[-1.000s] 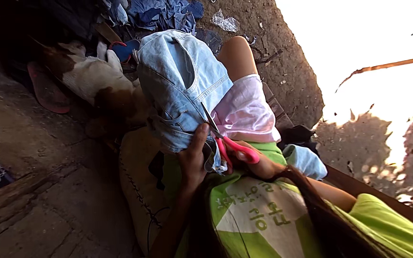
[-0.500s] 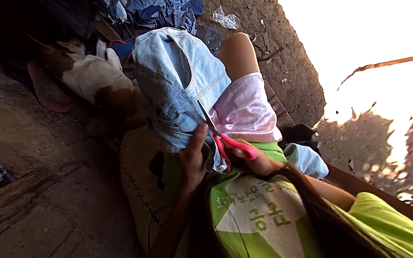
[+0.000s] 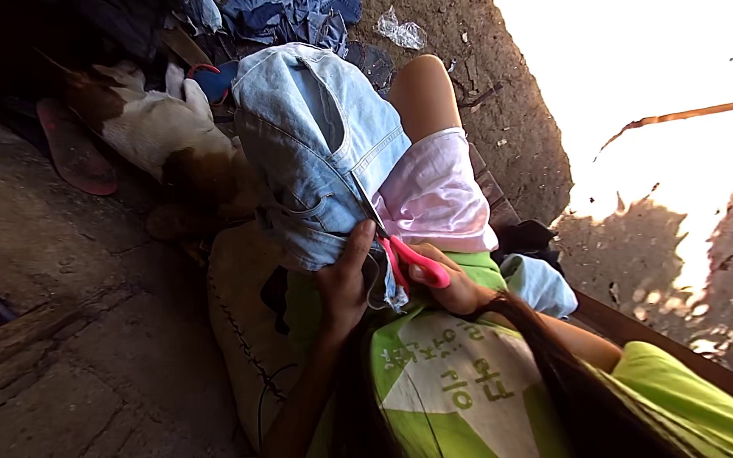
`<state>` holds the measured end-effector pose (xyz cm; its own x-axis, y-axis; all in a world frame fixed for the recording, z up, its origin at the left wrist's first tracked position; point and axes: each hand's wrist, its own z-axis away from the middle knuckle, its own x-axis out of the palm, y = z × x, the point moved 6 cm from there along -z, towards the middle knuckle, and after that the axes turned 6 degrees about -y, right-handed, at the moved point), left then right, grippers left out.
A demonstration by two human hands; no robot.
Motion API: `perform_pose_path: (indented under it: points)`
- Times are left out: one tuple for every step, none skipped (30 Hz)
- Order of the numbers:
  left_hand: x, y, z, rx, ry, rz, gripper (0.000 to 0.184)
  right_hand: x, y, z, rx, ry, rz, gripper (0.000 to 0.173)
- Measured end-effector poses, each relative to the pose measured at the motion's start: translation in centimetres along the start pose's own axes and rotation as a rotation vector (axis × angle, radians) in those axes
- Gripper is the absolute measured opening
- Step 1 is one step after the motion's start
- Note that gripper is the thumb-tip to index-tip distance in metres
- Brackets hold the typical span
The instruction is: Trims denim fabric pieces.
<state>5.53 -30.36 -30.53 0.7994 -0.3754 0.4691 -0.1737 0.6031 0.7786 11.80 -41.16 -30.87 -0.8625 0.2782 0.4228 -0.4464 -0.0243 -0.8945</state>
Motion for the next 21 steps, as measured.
perform_pose_path:
  points:
    - [0.0,0.0,0.1,-0.001,0.006,0.006,0.018,-0.1,0.0,-0.1,-0.004,0.004,0.0,0.042]
    - [0.0,0.1,0.1,-0.004,0.017,0.012,0.018,-0.1,-0.1,-0.2,-0.013,0.001,-0.007,0.041]
    - [-0.1,0.1,0.1,-0.01,0.021,0.016,0.017,-0.2,-0.1,-0.2,-0.027,-0.005,-0.024,0.04]
    - [-0.2,0.1,0.1,-0.015,0.022,0.02,0.017,-0.2,0.0,-0.2,-0.034,-0.014,-0.047,0.039]
    - [-0.3,0.1,0.1,-0.018,0.023,0.026,0.016,-0.3,0.1,-0.2,-0.029,-0.021,-0.072,0.038]
    - [-0.3,0.1,0.1,-0.021,0.024,0.03,0.016,-0.3,0.1,-0.3,-0.017,-0.023,-0.087,0.036]
    - [-0.3,0.0,0.2,-0.024,0.025,0.031,0.016,-0.3,0.1,-0.3,0.002,-0.017,-0.086,0.036]
    - [-0.3,0.0,0.2,-0.025,0.025,0.028,0.017,-0.3,0.1,-0.4,0.015,-0.006,-0.079,0.036]
    - [-0.2,-0.1,0.3,-0.022,0.023,0.028,0.017,-0.4,0.0,-0.4,0.01,0.002,-0.068,0.037]
    - [-0.2,0.0,0.3,-0.014,0.023,0.026,0.018,-0.4,0.0,-0.5,-0.002,0.006,-0.066,0.037]
    - [-0.2,0.1,0.3,-0.008,0.017,0.024,0.018,-0.4,0.0,-0.5,-0.016,0.008,-0.073,0.038]
    - [-0.3,0.1,0.2,-0.009,0.013,0.025,0.018,-0.4,0.0,-0.5,-0.022,0.006,-0.083,0.038]
    - [-0.3,0.1,0.2,-0.013,0.011,0.026,0.018,-0.3,0.0,-0.5,-0.017,0.001,-0.093,0.037]
    - [-0.3,0.0,0.2,-0.018,0.007,0.027,0.018,-0.3,0.1,-0.6,-0.004,-0.002,-0.1,0.036]
    - [-0.3,0.0,0.3,-0.022,0.003,0.024,0.018,-0.3,0.1,-0.7,0.013,-0.004,-0.102,0.036]
    - [-0.2,-0.1,0.3,-0.027,-0.003,0.023,0.018,-0.4,0.1,-0.8,0.028,-0.004,-0.1,0.037]
    - [-0.2,-0.1,0.3,-0.032,-0.01,0.023,0.018,-0.4,0.1,-0.9,0.028,-0.011,-0.095,0.037]
    - [-0.2,-0.1,0.3,-0.031,-0.016,0.022,0.018,-0.5,0.1,-1.0,0.016,-0.023,-0.09,0.036]
    - [-0.2,-0.1,0.3,-0.029,-0.018,0.015,0.019,-0.6,0.1,-1.1,-0.004,-0.028,-0.091,0.035]
    - [-0.2,0.0,0.2,-0.029,-0.017,0.005,0.019,-0.7,0.1,-1.1,-0.022,-0.025,-0.106,0.035]
    - [-0.3,0.0,0.2,-0.03,-0.018,-0.002,0.019,-0.7,0.1,-1.1,-0.035,-0.027,-0.129,0.034]
